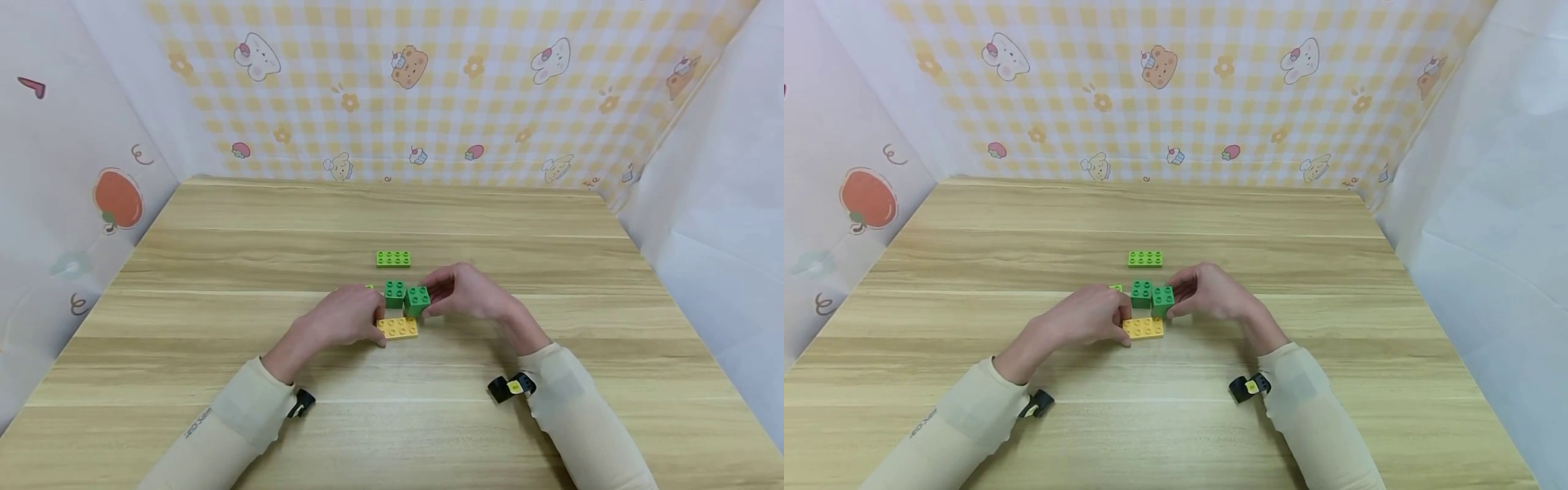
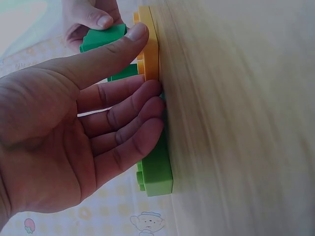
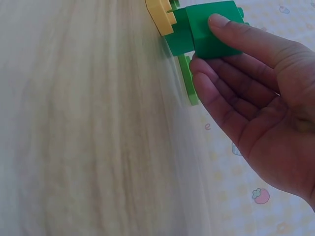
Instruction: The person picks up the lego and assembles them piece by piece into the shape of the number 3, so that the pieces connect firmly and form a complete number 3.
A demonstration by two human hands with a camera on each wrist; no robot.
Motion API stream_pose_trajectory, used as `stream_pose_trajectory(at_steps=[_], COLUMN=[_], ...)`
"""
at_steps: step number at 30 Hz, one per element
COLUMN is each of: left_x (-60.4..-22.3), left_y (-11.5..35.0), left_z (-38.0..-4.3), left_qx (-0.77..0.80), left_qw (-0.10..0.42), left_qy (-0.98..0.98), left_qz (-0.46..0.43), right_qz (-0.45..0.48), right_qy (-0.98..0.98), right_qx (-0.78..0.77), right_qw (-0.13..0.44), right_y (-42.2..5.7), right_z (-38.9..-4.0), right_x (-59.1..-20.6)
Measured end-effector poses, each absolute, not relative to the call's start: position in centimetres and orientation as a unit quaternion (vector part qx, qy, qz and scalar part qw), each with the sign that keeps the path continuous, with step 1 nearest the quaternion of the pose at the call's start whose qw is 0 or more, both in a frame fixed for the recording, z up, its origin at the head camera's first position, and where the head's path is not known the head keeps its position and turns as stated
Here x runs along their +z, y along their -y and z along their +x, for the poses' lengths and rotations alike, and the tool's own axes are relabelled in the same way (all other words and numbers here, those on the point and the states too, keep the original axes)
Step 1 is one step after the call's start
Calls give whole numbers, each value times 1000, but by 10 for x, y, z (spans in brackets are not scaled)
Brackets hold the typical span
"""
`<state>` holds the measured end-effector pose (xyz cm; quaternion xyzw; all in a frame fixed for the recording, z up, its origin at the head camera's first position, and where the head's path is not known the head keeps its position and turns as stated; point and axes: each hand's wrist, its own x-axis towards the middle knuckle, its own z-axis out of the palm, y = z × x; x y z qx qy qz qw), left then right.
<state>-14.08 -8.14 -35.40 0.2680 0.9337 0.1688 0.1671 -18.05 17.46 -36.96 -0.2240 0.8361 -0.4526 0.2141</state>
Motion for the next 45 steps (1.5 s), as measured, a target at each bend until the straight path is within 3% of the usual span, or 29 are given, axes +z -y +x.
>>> stream_pose_trajectory(at_steps=[16, 45], left_x=[-354, -356], left_y=[83, 83], left_z=[-143, -143], left_qx=[166, 169], left_qw=[161, 165], left_qy=[-931, -932], left_qz=[283, 276], right_qz=[-228, -266], right_qy=[-826, -820], right_qx=[-458, -454], right_qw=[235, 223], right_y=[-173, -165], right_z=[-175, -171], right_x=[-369, -374])
